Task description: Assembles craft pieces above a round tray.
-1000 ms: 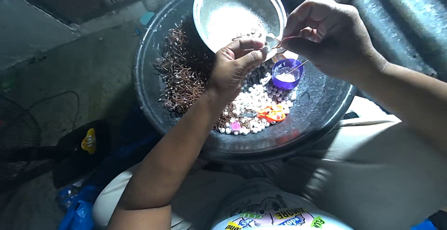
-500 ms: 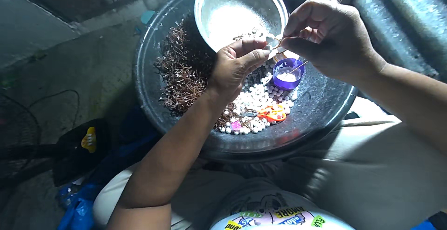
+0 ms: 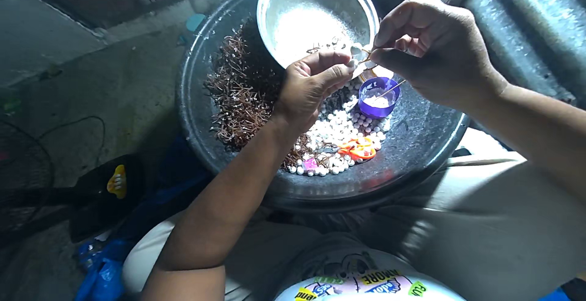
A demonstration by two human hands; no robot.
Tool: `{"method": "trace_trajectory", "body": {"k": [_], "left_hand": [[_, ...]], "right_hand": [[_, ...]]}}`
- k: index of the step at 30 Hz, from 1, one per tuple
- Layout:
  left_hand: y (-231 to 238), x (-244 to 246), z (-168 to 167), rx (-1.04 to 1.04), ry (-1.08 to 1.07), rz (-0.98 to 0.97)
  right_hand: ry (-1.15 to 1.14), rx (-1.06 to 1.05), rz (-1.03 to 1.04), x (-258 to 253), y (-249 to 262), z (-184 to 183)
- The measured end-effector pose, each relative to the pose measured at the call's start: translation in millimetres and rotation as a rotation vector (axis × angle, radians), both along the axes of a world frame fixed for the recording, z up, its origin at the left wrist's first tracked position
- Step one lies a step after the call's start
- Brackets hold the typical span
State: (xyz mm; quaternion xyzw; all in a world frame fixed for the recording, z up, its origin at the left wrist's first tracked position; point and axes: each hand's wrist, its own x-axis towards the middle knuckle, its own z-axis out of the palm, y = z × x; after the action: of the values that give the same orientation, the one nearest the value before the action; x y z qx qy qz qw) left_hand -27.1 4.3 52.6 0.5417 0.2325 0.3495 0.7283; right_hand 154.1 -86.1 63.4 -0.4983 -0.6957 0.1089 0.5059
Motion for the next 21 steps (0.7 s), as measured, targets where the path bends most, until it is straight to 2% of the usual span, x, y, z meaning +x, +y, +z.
{"method": "trace_trajectory", "body": {"k": [12, 21], "left_hand": [[-0.5, 0.3, 0.7, -0.009, 0.006, 0.005], [0.3, -0.5, 0.9, -0.036, -0.004, -0.03]], "right_hand": [[-0.031, 0.029, 0.036, -0.6, 0.9, -3.5], [-0.066, 0.045, -0.025, 0.8, 1.3, -5.4]]}}
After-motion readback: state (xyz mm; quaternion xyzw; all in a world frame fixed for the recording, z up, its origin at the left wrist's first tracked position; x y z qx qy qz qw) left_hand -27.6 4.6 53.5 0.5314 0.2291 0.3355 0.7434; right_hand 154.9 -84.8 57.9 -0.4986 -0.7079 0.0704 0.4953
